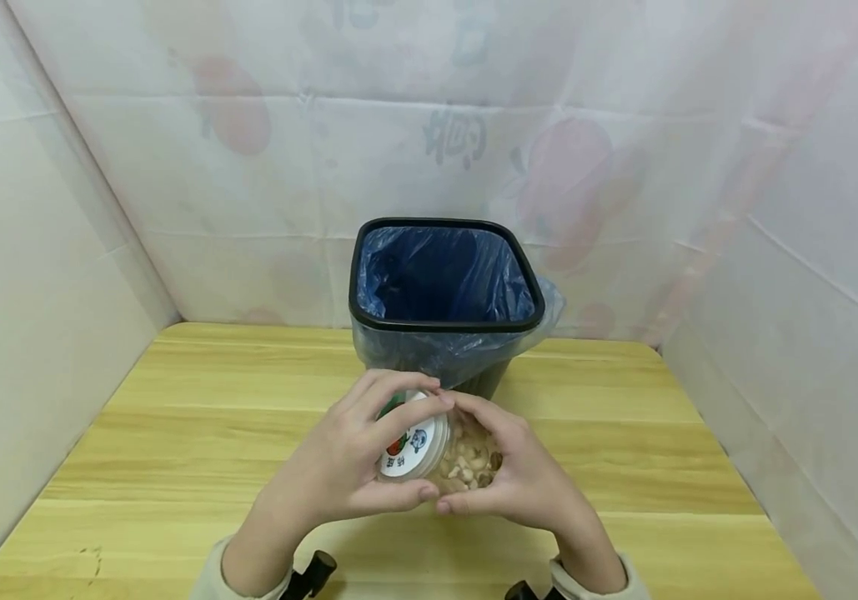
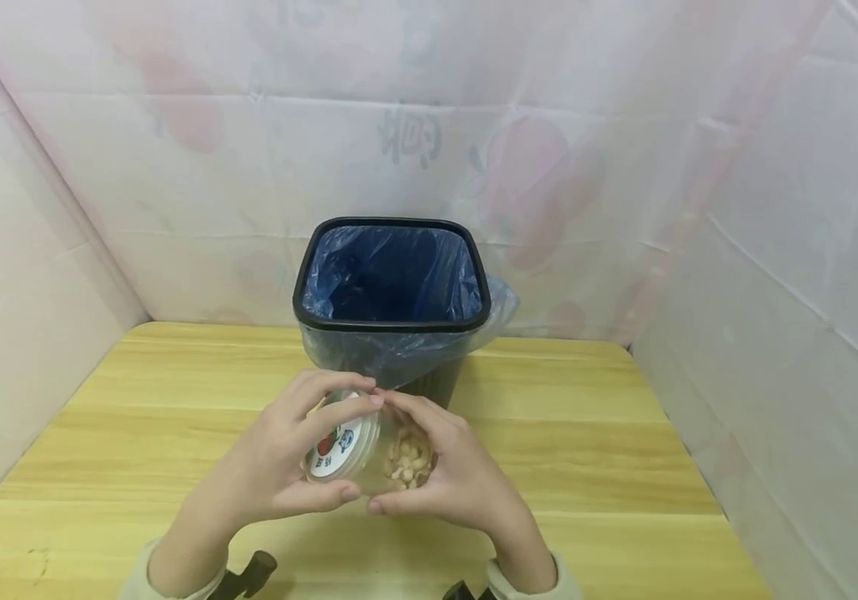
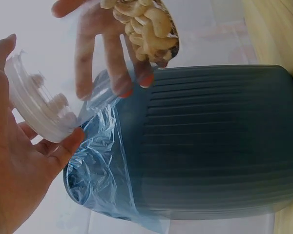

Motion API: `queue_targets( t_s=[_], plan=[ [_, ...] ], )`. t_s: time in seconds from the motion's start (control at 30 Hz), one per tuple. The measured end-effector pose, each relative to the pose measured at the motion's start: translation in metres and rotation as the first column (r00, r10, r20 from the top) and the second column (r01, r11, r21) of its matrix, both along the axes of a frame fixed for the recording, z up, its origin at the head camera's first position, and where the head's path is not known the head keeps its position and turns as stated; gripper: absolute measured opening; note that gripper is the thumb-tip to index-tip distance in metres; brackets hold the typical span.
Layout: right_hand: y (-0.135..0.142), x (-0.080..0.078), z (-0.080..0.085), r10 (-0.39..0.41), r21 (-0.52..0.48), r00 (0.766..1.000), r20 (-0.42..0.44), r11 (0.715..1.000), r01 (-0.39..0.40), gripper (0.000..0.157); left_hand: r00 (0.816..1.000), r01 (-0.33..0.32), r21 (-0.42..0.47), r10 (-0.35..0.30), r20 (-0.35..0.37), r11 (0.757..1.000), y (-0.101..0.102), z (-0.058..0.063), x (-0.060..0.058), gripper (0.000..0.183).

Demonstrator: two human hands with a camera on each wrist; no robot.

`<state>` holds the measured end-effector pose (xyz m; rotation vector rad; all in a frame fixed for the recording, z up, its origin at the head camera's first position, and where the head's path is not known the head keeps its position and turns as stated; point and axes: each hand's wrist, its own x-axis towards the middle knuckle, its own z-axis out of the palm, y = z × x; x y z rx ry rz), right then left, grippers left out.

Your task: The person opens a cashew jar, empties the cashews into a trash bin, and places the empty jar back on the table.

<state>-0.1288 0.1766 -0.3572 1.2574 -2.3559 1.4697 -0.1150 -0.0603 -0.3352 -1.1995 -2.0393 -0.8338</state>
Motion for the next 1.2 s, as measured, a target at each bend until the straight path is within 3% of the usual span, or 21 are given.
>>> queue_targets(
  t_s=[0.57,0.93,1.2],
  plan=[
    [0.001,0.001,0.0,0.007,0.059,1.0,-0.011,0.998,-0.007,0.091,0.998,0.007,0.039,-0.005,-0.067,0.999,0.001,-0.004,-0.004,0.052],
    [-0.004,0.0,-0.001,-0.053,0.069,0.992,-0.112,0.996,0.061,0.09,0.993,-0.082,0.097,0.09,-0.078,0.992,0.007,-0.008,-0.008,0.047],
    [-0.006,0.001,-0.003,-0.097,0.066,0.989,-0.111,0.992,0.105,0.095,0.991,-0.13,0.105,0.132,-0.017,0.986,0.011,-0.013,-0.009,0.048]
  ],
)
